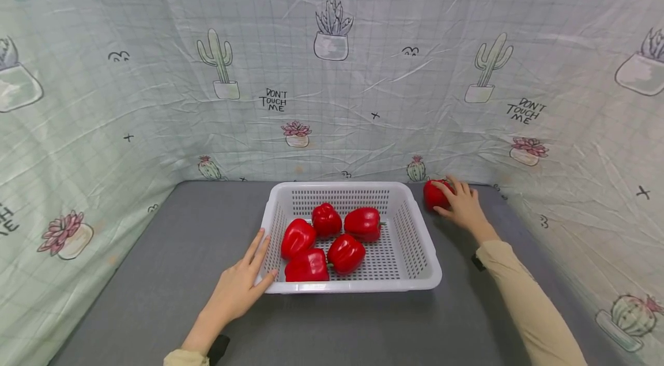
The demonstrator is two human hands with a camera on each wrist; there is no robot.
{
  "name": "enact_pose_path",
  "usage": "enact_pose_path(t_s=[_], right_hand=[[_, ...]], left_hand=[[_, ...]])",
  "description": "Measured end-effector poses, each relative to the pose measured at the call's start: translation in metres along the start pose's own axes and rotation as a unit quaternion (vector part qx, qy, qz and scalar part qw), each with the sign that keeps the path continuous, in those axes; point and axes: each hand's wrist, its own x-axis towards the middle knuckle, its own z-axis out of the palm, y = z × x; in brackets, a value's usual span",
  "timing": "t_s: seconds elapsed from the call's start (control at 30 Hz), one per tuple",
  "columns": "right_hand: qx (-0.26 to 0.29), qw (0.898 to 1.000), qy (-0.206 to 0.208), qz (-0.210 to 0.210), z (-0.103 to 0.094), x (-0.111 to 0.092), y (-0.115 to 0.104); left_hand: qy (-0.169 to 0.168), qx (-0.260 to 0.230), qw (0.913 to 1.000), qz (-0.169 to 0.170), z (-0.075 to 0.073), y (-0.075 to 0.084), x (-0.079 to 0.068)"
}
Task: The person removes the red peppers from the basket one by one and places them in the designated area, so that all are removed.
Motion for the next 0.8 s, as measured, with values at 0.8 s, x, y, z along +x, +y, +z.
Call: enact_pose_path(t_s=[0.8], right_hand=[[0.035, 0.983, 0.074, -0.162, -0.055, 0.004, -0.081]], left_hand=[[0.002, -0.004, 1.0000, -0.003, 0.001, 0.000, -0.001]])
